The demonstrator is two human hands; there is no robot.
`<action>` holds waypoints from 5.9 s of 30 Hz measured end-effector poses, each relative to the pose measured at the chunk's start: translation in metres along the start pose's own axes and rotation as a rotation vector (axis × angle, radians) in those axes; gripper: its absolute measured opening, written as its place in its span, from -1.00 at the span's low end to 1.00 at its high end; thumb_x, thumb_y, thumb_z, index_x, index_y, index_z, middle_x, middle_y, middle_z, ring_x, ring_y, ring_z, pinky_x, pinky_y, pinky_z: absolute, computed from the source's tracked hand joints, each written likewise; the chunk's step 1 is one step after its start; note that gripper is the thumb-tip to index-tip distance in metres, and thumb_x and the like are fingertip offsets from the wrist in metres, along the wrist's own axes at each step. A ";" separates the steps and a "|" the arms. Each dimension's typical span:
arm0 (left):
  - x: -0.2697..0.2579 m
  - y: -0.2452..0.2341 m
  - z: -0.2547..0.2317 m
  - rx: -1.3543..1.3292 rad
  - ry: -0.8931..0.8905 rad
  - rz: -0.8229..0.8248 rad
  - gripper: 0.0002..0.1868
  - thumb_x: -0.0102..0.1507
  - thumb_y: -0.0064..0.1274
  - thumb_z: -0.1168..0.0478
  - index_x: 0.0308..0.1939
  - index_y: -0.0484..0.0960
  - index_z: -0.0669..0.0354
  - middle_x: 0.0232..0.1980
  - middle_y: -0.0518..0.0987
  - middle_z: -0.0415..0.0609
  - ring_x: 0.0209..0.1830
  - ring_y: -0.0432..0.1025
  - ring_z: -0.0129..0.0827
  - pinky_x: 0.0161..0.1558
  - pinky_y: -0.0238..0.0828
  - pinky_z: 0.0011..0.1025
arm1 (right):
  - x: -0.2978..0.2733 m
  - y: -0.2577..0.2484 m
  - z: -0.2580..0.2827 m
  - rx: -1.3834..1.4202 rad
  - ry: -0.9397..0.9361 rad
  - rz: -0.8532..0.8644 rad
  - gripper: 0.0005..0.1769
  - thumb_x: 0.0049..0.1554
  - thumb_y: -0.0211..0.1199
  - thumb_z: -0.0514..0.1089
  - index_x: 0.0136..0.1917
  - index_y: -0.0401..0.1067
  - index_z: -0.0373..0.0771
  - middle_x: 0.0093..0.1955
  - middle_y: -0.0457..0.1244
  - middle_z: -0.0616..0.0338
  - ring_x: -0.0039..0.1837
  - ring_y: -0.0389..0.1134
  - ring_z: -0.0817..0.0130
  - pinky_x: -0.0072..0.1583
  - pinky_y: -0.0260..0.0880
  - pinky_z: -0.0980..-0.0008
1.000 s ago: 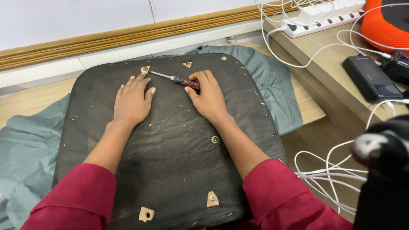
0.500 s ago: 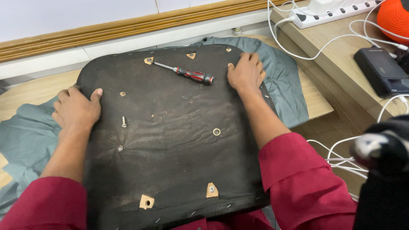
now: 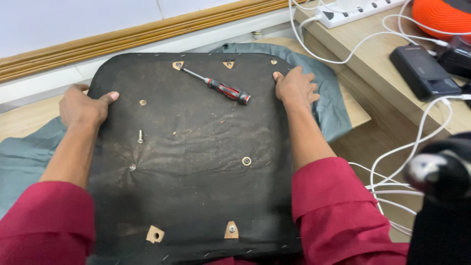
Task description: The person uses a screwdriver to tighten screws into a black fabric-covered furniture base. They rotate the base to access different screw locations and continue fastening them.
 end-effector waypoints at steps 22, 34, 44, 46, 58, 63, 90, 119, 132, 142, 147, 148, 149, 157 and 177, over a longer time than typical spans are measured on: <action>-0.115 -0.017 -0.006 0.052 0.136 0.113 -0.40 0.23 0.23 -0.09 0.28 0.56 0.05 0.39 0.45 0.03 0.40 0.28 -0.03 0.36 -0.03 0.09 | -0.088 0.063 0.116 -0.062 -0.741 -0.025 -0.71 0.21 0.27 0.07 0.14 0.54 -0.06 0.27 0.20 0.05 0.33 0.23 0.01 0.25 0.32 -0.06; -0.189 -0.067 0.117 0.093 -0.307 0.184 -0.11 0.30 0.03 -0.42 0.38 0.50 0.28 0.22 0.56 0.43 0.30 0.40 0.26 0.29 0.28 0.00 | 0.008 0.077 0.135 -0.230 -0.729 0.043 -0.12 0.16 0.22 0.49 0.44 0.25 -0.18 0.43 0.14 -0.10 0.48 0.08 -0.03 0.40 -0.06 -0.25; -0.155 -0.076 0.114 -0.003 -0.207 0.083 -0.26 0.20 0.33 -0.27 0.19 0.68 0.25 0.02 0.66 0.35 0.04 0.56 0.12 0.08 0.44 -0.06 | 0.011 0.064 0.112 -0.283 -0.564 0.107 -0.48 0.30 -0.03 0.21 0.38 0.42 -0.02 0.41 0.27 0.02 0.49 0.16 -0.03 0.48 -0.06 -0.26; -0.139 -0.079 0.107 -0.048 -0.148 0.080 -0.37 0.23 0.34 -0.20 0.15 0.71 0.22 -0.02 0.68 0.26 -0.03 0.57 0.01 0.05 0.44 -0.11 | 0.008 0.060 0.104 -0.272 -0.543 0.070 -0.48 0.30 -0.04 0.19 0.36 0.41 -0.08 0.40 0.26 0.01 0.49 0.14 -0.03 0.45 -0.06 -0.28; -0.018 -0.027 -0.059 -0.074 0.370 0.134 -0.59 0.34 0.25 -0.05 -0.01 0.74 0.26 -0.05 0.67 0.26 -0.01 0.56 0.03 0.06 0.43 -0.15 | 0.001 0.043 0.074 -0.229 -0.451 0.064 -0.45 0.27 -0.05 0.19 0.36 0.39 -0.12 0.43 0.25 0.05 0.51 0.14 0.02 0.47 -0.09 -0.26; -0.021 0.014 -0.011 0.225 0.106 0.390 -0.26 0.31 -0.01 -0.35 0.15 0.68 0.27 0.19 0.59 0.37 0.27 0.42 0.24 0.25 0.31 0.04 | 0.000 0.034 0.064 -0.225 -0.447 0.075 -0.44 0.26 -0.04 0.17 0.37 0.39 -0.14 0.44 0.23 0.01 0.52 0.11 -0.01 0.48 -0.15 -0.29; 0.064 0.069 -0.015 0.317 0.377 0.029 0.06 0.38 -0.21 -0.57 -0.18 0.75 0.55 -0.02 0.62 0.39 0.27 0.29 0.15 0.20 -0.07 0.18 | -0.017 0.035 0.049 -0.219 -0.376 -0.065 -0.51 0.28 0.10 0.15 0.31 0.35 -0.20 0.35 0.25 -0.06 0.40 0.25 -0.08 0.35 0.20 -0.10; -0.140 0.010 -0.082 -0.086 0.448 -0.029 -0.81 0.36 0.11 0.10 0.01 0.61 0.03 0.29 0.48 -0.11 0.41 0.29 -0.15 0.37 0.06 0.02 | -0.025 0.083 0.137 -0.256 -0.520 0.171 -0.04 0.16 0.11 0.58 0.48 0.25 -0.18 0.43 0.22 -0.15 0.48 0.21 -0.11 0.39 0.19 -0.10; -0.089 -0.007 -0.060 -0.213 0.716 0.122 -0.87 0.35 0.12 0.19 -0.15 0.63 0.16 0.28 0.56 -0.09 0.28 0.40 -0.07 0.24 0.29 -0.10 | -0.075 0.075 0.099 -0.211 -0.354 0.171 -0.26 0.28 -0.01 0.39 0.50 0.22 -0.12 0.54 0.07 -0.13 0.53 0.11 -0.18 0.46 0.00 -0.23; -0.077 0.001 -0.071 -0.072 0.627 0.075 -0.90 0.34 0.10 0.18 -0.17 0.63 0.10 0.30 0.51 -0.11 0.31 0.33 -0.08 0.25 0.18 -0.03 | -0.070 0.071 0.111 -0.098 -0.300 0.236 -0.33 0.27 0.03 0.31 0.46 0.27 -0.11 0.51 0.14 -0.07 0.52 0.16 -0.10 0.44 0.10 -0.22; -0.056 0.013 -0.074 -0.078 0.572 0.045 -0.87 0.33 0.10 0.14 -0.14 0.63 0.09 0.28 0.51 -0.15 0.30 0.33 -0.11 0.24 0.15 0.00 | -0.054 0.075 0.129 -0.038 -0.321 0.243 -0.33 0.25 0.08 0.28 0.45 0.28 -0.16 0.48 0.19 -0.08 0.52 0.18 -0.07 0.45 0.17 -0.10; -0.051 0.015 -0.076 -0.074 0.567 0.043 -0.87 0.33 0.10 0.14 -0.15 0.63 0.08 0.29 0.51 -0.15 0.30 0.33 -0.11 0.23 0.15 0.01 | -0.052 0.078 0.133 -0.029 -0.328 0.246 -0.33 0.25 0.10 0.26 0.45 0.28 -0.18 0.48 0.19 -0.11 0.52 0.18 -0.09 0.45 0.17 -0.10; -0.045 0.017 -0.077 -0.063 0.547 0.029 -0.87 0.32 0.11 0.13 -0.15 0.64 0.07 0.26 0.51 -0.15 0.29 0.33 -0.10 0.23 0.13 0.00 | -0.050 0.080 0.137 -0.019 -0.335 0.249 -0.33 0.25 0.11 0.25 0.45 0.29 -0.20 0.49 0.18 -0.13 0.52 0.18 -0.11 0.46 0.17 -0.09; -0.049 0.026 -0.080 -0.104 0.351 0.083 -0.82 0.34 0.12 0.04 -0.11 0.69 0.02 -0.01 0.60 -0.12 0.15 0.37 -0.10 0.21 0.16 -0.06 | -0.113 0.088 0.157 -0.049 -0.777 -0.029 -0.34 0.14 0.24 0.07 0.39 0.25 -0.31 0.46 0.08 -0.16 0.53 0.06 -0.16 0.40 0.11 -0.18; -0.064 0.053 -0.129 -0.926 0.386 0.350 -0.55 0.27 0.25 0.21 0.13 0.45 0.36 -0.18 0.67 -0.04 -0.15 0.57 -0.54 -0.07 0.48 -0.57 | -0.144 0.095 0.178 0.547 -1.208 0.163 -0.82 0.20 0.33 -0.16 0.05 0.55 -0.26 -0.02 0.32 0.06 -0.02 0.40 0.15 0.04 0.39 0.21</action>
Point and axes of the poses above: each hand's wrist, its own x-axis towards the middle knuckle, its own y-axis out of the palm, z = x × y, the point moved 8 cm from there along x, towards the middle knuckle
